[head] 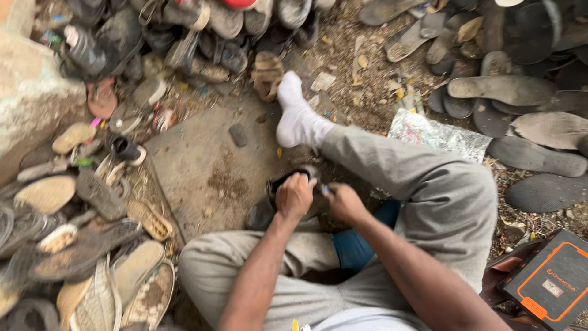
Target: The person repairs shoes by hand using a knife and a sharpening stone. The person scrapes the soles of various footwear, handles a red sandal, and uses a small blade to trim material from shoe components while seated on the ground.
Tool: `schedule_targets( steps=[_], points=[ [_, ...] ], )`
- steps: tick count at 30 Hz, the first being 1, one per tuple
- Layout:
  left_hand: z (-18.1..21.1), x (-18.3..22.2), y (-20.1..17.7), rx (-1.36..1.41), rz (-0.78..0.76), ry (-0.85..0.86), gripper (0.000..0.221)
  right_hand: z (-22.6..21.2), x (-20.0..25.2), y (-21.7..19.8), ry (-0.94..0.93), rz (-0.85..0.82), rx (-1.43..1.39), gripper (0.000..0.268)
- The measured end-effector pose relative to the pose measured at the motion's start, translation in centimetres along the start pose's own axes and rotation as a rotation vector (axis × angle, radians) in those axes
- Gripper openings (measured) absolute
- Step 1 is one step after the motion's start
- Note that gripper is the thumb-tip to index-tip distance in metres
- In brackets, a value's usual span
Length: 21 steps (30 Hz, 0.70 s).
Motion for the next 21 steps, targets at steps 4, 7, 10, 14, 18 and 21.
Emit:
schedule_targets(
  steps=[4, 7, 10, 14, 18, 21],
  points=[
    [-1.9, -0.8, -1.3, 0.228, 0.403, -0.075, 0.032, -0.2, -3.6, 2.3, -0.061, -0.022, -0.064, 0.036],
    [-3.0, -0.7, -1.0, 0.338, 0.505, -0.127, 0.033, -1.5, -4.7, 3.1, -0.124, -0.034, 0.064, 0.035],
    [-3.7, -0.3, -0.1, 0.357, 0.547, -0.138, 0.032, -2.0, -0.4, 3.7, -0.136, 0.078, 0.127, 0.031],
    [-5.3, 0.0, -1.0, 0.478, 0.746, -0.391, 0.027, -4.2, 7.7, 4.1, -0.153, 0.084, 0.101, 0.028],
    [-6.3, 0.0, -0.4, 0.504, 0.7, -0.363, 0.029, -6.8, 4.9, 3.6, 0.073, -0.036, 0.141, 0.03],
    [-7.1, 0.7, 1.1, 0.379, 0.454, -0.572, 0.043, -8.5, 4.0, 4.7, -0.024, -0.077, 0.153, 0.032]
  ],
)
Point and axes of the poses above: each hand's wrist, its own x-axis away from the middle knuckle, its own y-axis out of the palm, z = x × y, the point moved 4 cm from there along -x, towards the middle knuckle, and after that the axes turned 2 degrees about -y, right-handed, at the moved point
